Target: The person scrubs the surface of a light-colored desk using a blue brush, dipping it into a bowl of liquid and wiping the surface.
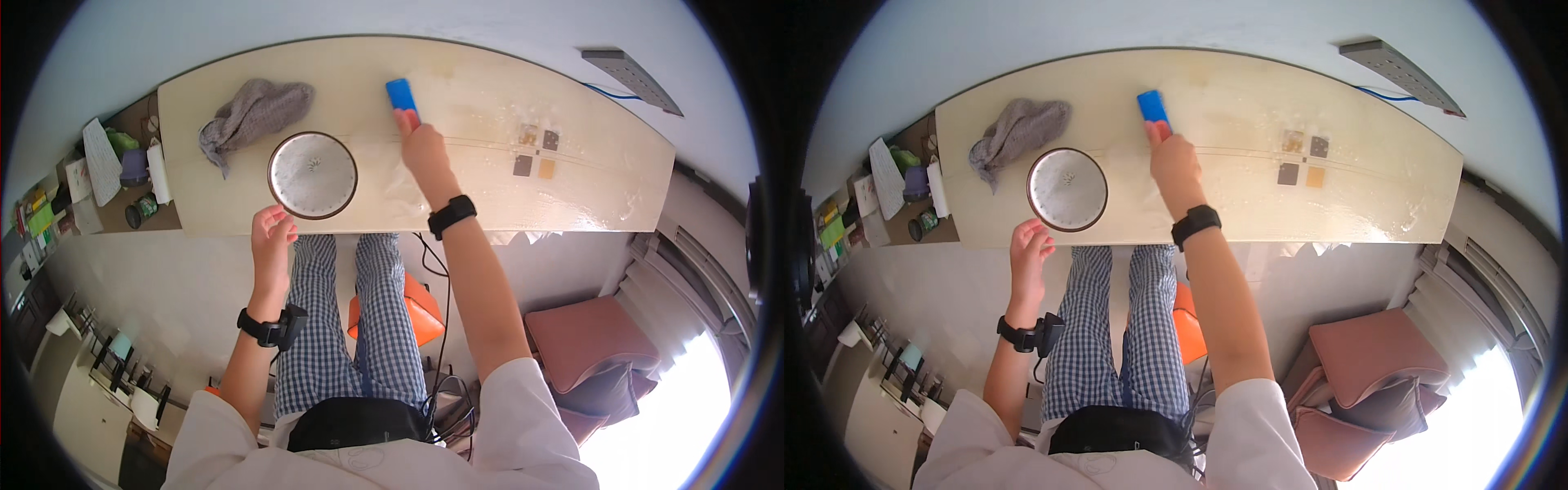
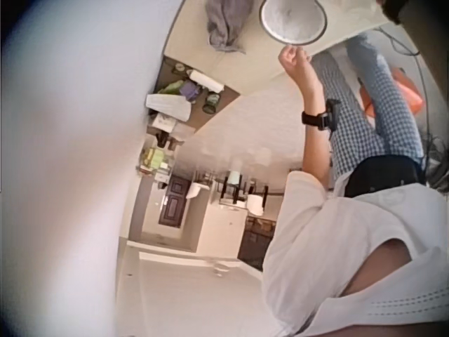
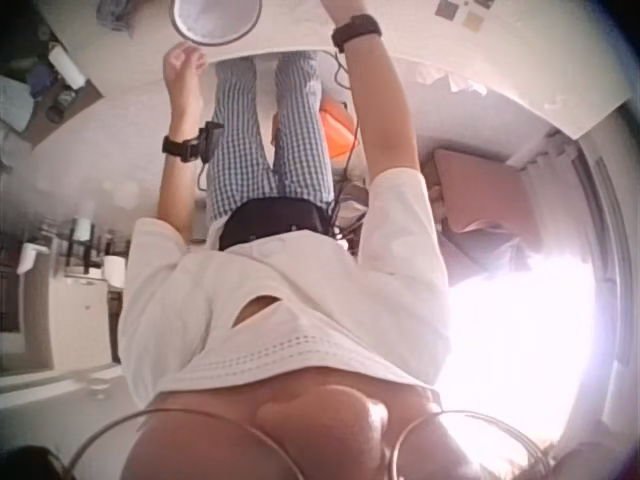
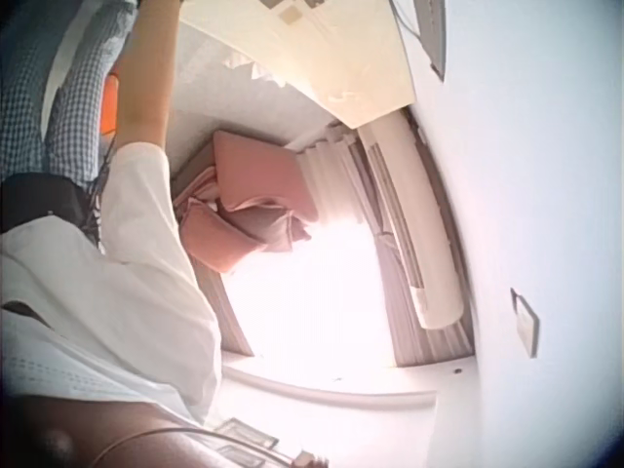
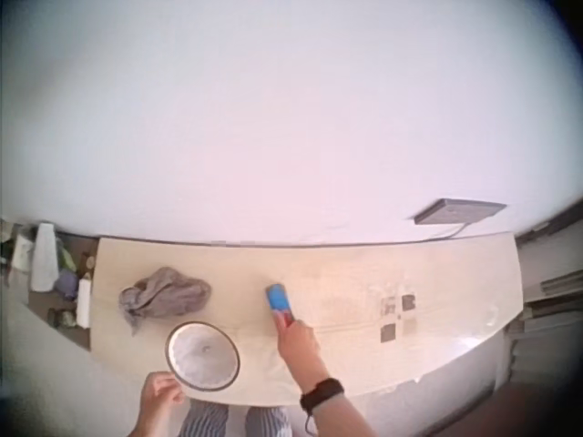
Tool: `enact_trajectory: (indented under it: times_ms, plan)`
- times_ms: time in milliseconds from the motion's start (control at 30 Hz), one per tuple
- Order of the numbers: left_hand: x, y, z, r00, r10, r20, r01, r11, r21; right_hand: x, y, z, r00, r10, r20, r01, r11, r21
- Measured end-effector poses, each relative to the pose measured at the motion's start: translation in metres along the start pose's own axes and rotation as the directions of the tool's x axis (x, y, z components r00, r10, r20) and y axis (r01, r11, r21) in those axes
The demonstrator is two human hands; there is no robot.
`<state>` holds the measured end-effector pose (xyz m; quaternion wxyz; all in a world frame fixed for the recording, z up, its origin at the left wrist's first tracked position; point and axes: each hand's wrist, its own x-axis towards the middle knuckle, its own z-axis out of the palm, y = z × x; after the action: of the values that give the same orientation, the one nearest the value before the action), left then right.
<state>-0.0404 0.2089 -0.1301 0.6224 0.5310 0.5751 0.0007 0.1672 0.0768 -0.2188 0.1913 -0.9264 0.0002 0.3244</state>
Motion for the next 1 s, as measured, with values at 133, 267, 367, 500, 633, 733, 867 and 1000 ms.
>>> enact_trajectory:
  times_ms: [133,267,367,500,633,733,867,1000]
  plan:
    - [0.001,-0.012,-0.002,0.992,-0.118,-0.04,0.112,0.987,-0.115,-0.015,0.034,-0.024,0.98,0.152,0.126,-0.14,0.985,-0.101]
    - [-0.002,-0.019,0.006,0.991,-0.132,-0.016,0.127,0.976,-0.175,0.043,0.148,-0.086,0.968,0.171,-0.182,-0.185,0.981,-0.058]
    - [-0.002,-0.024,-0.003,0.988,-0.151,-0.035,0.14,0.967,-0.214,0.051,0.088,-0.091,0.981,0.162,-0.109,-0.158,0.986,0.044]
    - [-0.005,-0.022,0.002,0.984,-0.176,-0.028,0.165,0.958,-0.235,0.025,0.006,-0.028,0.994,0.081,-0.07,-0.087,0.992,-0.09]
    - [-0.005,-0.021,-0.008,0.985,-0.17,-0.032,0.161,0.969,-0.187,-0.007,0.04,-0.04,0.988,0.14,0.071,-0.123,0.972,-0.202]
    - [-0.008,-0.021,0.001,0.98,-0.197,-0.001,0.192,0.953,-0.236,0.03,0.164,-0.089,0.998,-0.035,-0.044,0.014,0.913,-0.408]
    - [-0.005,-0.031,-0.021,0.979,-0.202,-0.031,0.19,0.955,-0.228,0.05,0.128,-0.117,0.947,0.284,-0.15,-0.284,0.959,0.021]
    - [-0.007,-0.034,-0.02,0.975,-0.222,-0.029,0.211,0.954,-0.213,0.051,0.06,-0.044,0.997,-0.011,-0.083,-0.001,0.988,-0.152]
